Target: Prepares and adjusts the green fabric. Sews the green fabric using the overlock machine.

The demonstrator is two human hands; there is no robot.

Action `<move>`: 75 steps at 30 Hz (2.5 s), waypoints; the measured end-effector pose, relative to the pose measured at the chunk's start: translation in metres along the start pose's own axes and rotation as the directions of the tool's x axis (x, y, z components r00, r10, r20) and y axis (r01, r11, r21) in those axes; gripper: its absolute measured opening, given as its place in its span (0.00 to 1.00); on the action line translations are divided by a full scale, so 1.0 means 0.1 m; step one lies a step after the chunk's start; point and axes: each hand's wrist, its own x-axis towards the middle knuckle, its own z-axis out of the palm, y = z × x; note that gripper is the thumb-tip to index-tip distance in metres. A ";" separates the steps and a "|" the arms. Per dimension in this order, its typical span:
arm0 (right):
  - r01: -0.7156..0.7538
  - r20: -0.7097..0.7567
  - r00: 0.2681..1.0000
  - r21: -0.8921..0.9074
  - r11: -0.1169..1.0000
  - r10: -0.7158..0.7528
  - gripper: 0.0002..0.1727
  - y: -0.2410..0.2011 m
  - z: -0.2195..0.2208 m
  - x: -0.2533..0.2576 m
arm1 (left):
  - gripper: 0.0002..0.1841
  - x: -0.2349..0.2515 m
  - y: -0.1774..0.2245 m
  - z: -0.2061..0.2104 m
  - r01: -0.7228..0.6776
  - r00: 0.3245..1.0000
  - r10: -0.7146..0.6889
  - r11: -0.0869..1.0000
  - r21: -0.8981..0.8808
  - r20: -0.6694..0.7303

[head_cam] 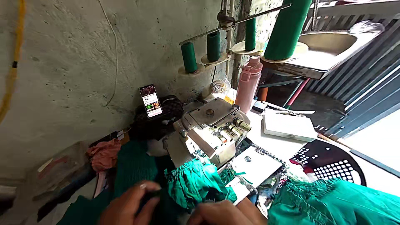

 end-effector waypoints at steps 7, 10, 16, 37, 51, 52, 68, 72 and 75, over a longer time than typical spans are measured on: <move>-0.422 -0.309 0.860 0.016 0.906 0.406 0.14 1.25 -0.49 -0.44 | 0.10 0.87 -0.35 1.62 -0.054 0.937 0.159 0.945 0.322 -0.310; -0.599 -0.125 0.752 0.280 0.750 0.647 0.12 1.36 -0.49 -0.57 | 0.12 0.82 -0.46 1.73 -0.095 0.912 0.186 0.963 0.253 -0.366; -0.419 -0.352 0.848 0.013 0.908 0.396 0.13 1.29 -0.47 -0.46 | 0.10 0.64 -0.33 1.54 -0.051 0.942 0.102 0.985 0.166 -0.319; -0.359 -0.309 0.893 -0.050 0.932 0.328 0.17 1.09 -0.49 -0.29 | 0.11 0.65 -0.38 1.63 -0.142 0.977 0.133 0.989 -0.044 -0.169; -0.561 -0.135 0.815 0.062 0.826 0.563 0.09 0.95 -0.71 -0.14 | 0.08 0.72 -0.43 1.74 -0.177 0.973 0.121 0.939 -0.294 -0.199; -0.547 -0.147 0.819 0.092 0.832 0.555 0.08 0.96 -0.73 -0.14 | 0.08 0.72 -0.43 1.73 -0.167 0.976 0.111 0.935 -0.314 -0.189; -0.447 -0.085 0.880 0.177 0.877 0.467 0.10 1.08 -0.75 -0.16 | 0.13 0.83 -0.34 1.63 0.044 0.998 -0.062 0.924 -0.380 -0.034; -0.397 -0.210 0.898 -0.004 0.918 0.387 0.14 1.12 -0.68 -0.18 | 0.15 0.77 -0.25 1.65 -0.005 0.995 -0.013 0.984 -0.180 -0.096; -0.442 -0.273 0.854 0.071 0.894 0.444 0.08 1.14 -0.68 -0.18 | 0.19 0.56 -0.23 1.51 -0.068 0.995 0.075 0.991 0.112 -0.063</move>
